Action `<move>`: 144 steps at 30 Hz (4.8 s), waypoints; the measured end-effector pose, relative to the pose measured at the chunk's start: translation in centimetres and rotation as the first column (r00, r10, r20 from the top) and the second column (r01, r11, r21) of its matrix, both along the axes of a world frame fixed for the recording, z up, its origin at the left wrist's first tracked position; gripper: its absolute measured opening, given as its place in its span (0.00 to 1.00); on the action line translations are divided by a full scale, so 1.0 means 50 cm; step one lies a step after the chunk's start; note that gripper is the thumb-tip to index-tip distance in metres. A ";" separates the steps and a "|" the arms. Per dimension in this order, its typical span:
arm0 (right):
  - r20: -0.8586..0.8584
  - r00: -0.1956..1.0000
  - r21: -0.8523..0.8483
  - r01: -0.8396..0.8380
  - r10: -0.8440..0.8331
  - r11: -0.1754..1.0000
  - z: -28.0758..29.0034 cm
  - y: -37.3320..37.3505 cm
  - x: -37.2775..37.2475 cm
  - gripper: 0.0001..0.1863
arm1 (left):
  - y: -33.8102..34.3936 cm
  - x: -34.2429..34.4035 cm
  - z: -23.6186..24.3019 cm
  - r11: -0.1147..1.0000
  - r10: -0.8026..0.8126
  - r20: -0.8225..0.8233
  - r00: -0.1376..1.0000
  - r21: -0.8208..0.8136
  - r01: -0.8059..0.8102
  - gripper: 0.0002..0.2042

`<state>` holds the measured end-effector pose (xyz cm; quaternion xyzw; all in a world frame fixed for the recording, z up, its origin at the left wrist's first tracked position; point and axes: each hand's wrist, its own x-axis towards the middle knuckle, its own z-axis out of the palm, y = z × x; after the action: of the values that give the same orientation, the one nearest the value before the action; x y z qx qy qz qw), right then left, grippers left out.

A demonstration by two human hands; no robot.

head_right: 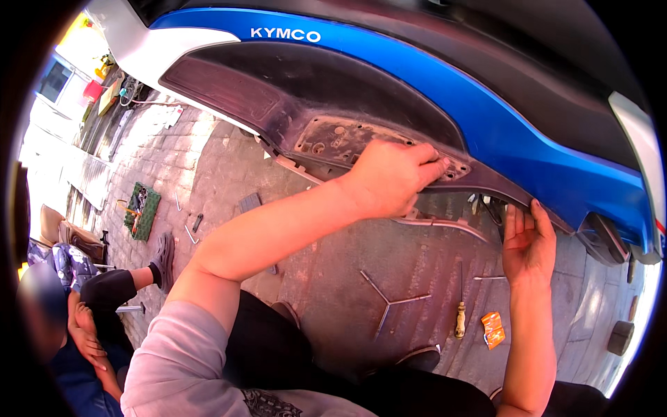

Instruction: The person removes a lower side panel from a blue and white scooter by using a socket wrench and a screwdriver to unfasten screws and bolts, then detaches the plastic trim by hand and checks the alignment.

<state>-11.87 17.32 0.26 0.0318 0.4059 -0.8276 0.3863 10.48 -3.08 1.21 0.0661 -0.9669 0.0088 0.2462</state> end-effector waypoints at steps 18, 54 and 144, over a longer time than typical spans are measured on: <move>-0.118 0.993 -0.015 -0.003 0.001 1.000 -0.065 -0.011 -0.086 0.08 | -0.001 -0.036 -0.025 0.999 -0.041 -0.180 0.983 -0.003 0.042 0.17; -0.468 0.719 -0.321 0.403 -0.514 0.857 0.145 0.293 -0.340 0.26 | 0.055 -0.046 0.027 0.997 0.069 0.093 0.993 -0.034 -0.066 0.32; -0.684 0.544 0.178 0.770 -0.486 0.613 0.145 0.214 -0.341 0.42 | 0.259 -0.413 -0.043 -0.826 -0.038 -0.012 0.999 0.563 -0.025 0.25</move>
<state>-28.90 28.00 7.51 0.0204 0.6437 -0.7571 -0.1096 -10.16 9.85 -0.92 0.2434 -0.2978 -0.9231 -0.0065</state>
